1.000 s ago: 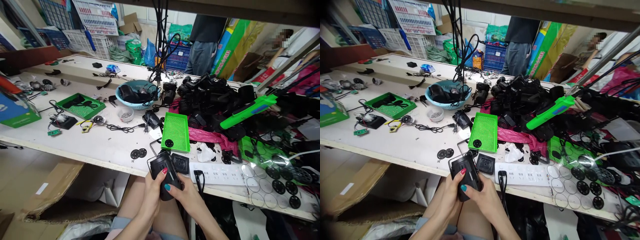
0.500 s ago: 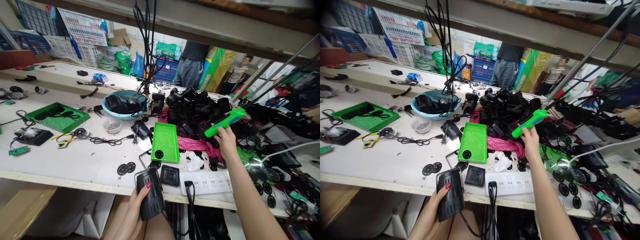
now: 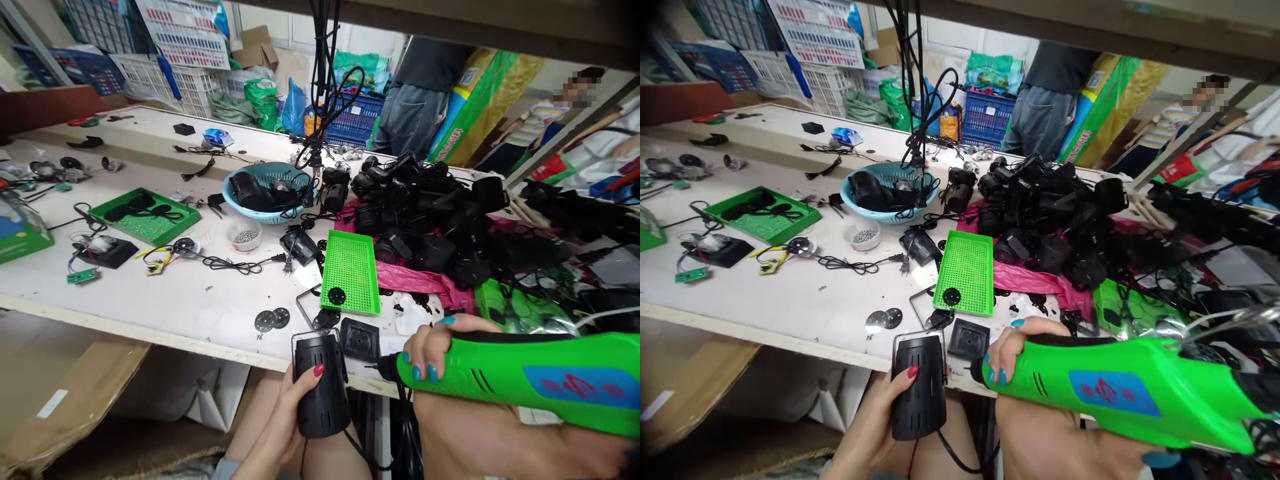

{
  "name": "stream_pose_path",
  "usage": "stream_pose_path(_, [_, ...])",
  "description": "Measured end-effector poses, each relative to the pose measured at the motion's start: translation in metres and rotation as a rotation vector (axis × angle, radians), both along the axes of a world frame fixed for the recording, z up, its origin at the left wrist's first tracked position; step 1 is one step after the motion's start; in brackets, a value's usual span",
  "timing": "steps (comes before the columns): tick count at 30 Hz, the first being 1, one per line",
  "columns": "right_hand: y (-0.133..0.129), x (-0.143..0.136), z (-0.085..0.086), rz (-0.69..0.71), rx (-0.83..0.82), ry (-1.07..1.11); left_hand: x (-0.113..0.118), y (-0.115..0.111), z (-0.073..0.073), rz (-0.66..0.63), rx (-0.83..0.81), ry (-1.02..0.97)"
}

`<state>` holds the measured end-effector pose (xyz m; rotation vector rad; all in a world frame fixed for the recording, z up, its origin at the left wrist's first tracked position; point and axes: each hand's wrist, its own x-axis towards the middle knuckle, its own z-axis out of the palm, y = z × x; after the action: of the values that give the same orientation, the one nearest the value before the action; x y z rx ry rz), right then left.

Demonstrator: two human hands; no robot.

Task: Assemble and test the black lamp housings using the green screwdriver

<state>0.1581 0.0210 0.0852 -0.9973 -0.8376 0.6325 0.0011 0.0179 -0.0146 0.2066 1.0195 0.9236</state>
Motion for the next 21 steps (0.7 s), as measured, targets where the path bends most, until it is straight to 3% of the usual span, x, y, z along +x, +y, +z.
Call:
stream_pose_path(5, [0.005,-0.014,-0.012,0.017,0.048,-0.129,0.002,-0.009,-0.003,0.008,-0.012,-0.038])
stream_pose_path(11, [0.002,-0.024,-0.023,0.071,0.161,-0.028,-0.001,-0.013,-0.002,-0.011,0.039,0.003])
stream_pose_path(17, [-0.004,-0.027,-0.026,0.342,0.222,0.034,0.000,-0.016,0.010,-0.007,0.161,0.119])
stream_pose_path(21, [-0.008,-0.031,-0.025,0.364,0.187,0.019,-0.001,-0.017,0.017,-0.036,0.222,0.120])
